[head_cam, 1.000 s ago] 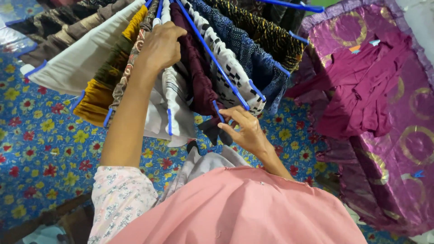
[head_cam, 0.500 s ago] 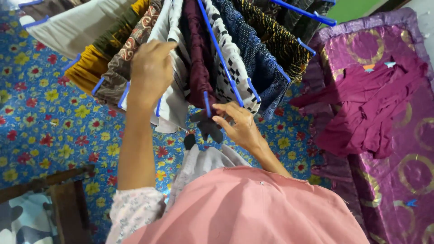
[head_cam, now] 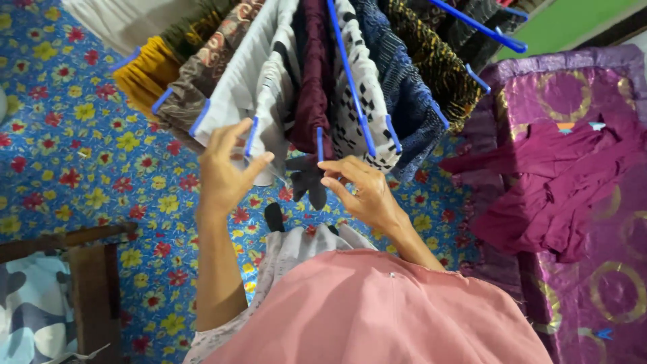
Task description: The person arranges various garments on a blue circular drying rack, spreading them out to avoid overlap. They pick up a red garment from a nearby surface and hang it on the rack, then continue adjusting the placement of multiple items.
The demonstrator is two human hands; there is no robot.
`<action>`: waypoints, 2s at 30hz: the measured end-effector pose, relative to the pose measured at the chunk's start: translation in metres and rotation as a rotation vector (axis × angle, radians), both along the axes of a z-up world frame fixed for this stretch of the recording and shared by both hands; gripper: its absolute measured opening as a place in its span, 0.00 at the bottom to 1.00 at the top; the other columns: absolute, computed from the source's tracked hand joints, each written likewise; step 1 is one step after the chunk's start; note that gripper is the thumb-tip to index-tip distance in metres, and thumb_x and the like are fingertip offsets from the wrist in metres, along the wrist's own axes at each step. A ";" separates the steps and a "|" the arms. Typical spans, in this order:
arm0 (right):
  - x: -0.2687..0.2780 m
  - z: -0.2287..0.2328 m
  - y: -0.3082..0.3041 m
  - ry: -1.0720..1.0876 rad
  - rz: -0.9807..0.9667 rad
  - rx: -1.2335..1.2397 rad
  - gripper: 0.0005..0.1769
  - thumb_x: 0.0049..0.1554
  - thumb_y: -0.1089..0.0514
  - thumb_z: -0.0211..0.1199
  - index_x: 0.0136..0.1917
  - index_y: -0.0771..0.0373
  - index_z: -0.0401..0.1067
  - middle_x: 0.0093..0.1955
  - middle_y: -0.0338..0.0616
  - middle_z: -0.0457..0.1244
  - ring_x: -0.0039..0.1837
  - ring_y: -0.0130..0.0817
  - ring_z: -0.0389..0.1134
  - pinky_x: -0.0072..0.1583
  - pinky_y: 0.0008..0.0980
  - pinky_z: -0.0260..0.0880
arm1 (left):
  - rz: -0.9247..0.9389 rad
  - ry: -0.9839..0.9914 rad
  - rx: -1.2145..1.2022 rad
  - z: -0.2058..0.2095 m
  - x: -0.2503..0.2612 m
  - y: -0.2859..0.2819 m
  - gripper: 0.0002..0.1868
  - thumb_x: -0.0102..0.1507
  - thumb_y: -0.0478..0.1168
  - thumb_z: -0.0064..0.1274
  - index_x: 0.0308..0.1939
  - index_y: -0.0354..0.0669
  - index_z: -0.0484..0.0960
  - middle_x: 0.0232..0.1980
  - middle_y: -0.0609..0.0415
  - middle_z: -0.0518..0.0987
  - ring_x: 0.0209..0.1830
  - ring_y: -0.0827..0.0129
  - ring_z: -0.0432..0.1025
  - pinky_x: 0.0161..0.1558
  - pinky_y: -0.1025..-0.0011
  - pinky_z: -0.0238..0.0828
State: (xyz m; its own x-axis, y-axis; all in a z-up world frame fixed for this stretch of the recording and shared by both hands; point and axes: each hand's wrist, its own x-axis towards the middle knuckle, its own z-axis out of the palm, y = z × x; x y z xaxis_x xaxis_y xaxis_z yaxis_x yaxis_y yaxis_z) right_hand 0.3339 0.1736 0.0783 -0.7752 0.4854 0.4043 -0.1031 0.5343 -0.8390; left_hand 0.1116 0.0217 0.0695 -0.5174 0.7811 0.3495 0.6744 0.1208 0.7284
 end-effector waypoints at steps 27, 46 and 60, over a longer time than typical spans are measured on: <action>-0.116 0.023 0.019 -0.187 -0.163 0.263 0.10 0.66 0.61 0.60 0.59 0.62 0.77 0.46 0.55 0.68 0.48 0.52 0.73 0.49 0.45 0.75 | -0.185 0.000 0.069 -0.035 -0.008 0.008 0.25 0.65 0.45 0.59 0.65 0.47 0.75 0.40 0.54 0.78 0.30 0.62 0.78 0.31 0.67 0.77; -0.176 -0.009 0.122 -0.499 -0.171 0.538 0.18 0.62 0.67 0.60 0.65 0.73 0.70 0.72 0.58 0.57 0.48 0.47 0.71 0.52 0.39 0.75 | -0.370 -0.006 0.101 -0.010 -0.019 -0.001 0.28 0.60 0.33 0.61 0.63 0.36 0.72 0.44 0.46 0.81 0.32 0.54 0.76 0.36 0.62 0.74; -0.207 -0.012 0.150 -0.580 -0.174 0.778 0.06 0.59 0.65 0.63 0.48 0.64 0.81 0.61 0.54 0.68 0.48 0.42 0.73 0.50 0.33 0.77 | -0.425 -0.063 0.064 0.026 -0.039 -0.026 0.27 0.61 0.36 0.62 0.64 0.38 0.73 0.48 0.50 0.80 0.32 0.65 0.75 0.34 0.69 0.74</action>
State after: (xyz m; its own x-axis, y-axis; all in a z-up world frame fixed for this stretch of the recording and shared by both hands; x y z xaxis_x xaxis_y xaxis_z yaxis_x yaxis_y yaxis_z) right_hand 0.1268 0.3239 0.0661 -0.8972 0.3715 0.2389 0.3459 0.9273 -0.1431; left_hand 0.0730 -0.0041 0.0954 -0.1766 0.9069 0.3826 0.6085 -0.2050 0.7667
